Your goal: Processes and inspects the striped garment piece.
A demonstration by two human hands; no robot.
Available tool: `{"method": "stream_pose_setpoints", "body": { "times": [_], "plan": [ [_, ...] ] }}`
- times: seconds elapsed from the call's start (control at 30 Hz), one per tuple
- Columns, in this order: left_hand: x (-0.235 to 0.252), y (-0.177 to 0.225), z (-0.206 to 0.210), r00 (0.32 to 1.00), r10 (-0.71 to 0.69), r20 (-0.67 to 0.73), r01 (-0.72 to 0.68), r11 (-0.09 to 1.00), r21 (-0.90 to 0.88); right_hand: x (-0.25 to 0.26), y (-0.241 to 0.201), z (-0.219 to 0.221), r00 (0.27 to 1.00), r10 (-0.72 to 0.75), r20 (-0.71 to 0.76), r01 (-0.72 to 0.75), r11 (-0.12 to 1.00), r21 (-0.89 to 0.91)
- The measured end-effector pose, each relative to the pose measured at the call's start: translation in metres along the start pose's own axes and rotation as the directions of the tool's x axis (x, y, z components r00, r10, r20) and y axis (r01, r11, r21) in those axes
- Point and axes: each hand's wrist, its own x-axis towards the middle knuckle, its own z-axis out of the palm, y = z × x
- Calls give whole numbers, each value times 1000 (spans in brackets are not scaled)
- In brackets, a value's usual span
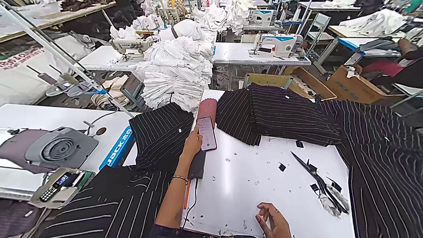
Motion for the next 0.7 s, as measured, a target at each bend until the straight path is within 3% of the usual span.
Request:
{"method": "stream_pose_setpoints", "body": {
  "times": [0.1, 0.37, 0.7],
  "plan": [
    [-8, -2, 0, 1000, -14, -6, 14, 999, -42, 0, -2, 0, 1000, 9, -13, -9, 1000, 7],
    [-44, 6, 4, 998, -16, -60, 24, 990, 137, 0, 3, 3, 998, 6, -57, -3, 999, 39],
    [-64, 2, 7, 996, -62, -61, 69, 990, 123, 0, 6, 6, 995, 13, -98, -7, 998, 66]
  ]
}}
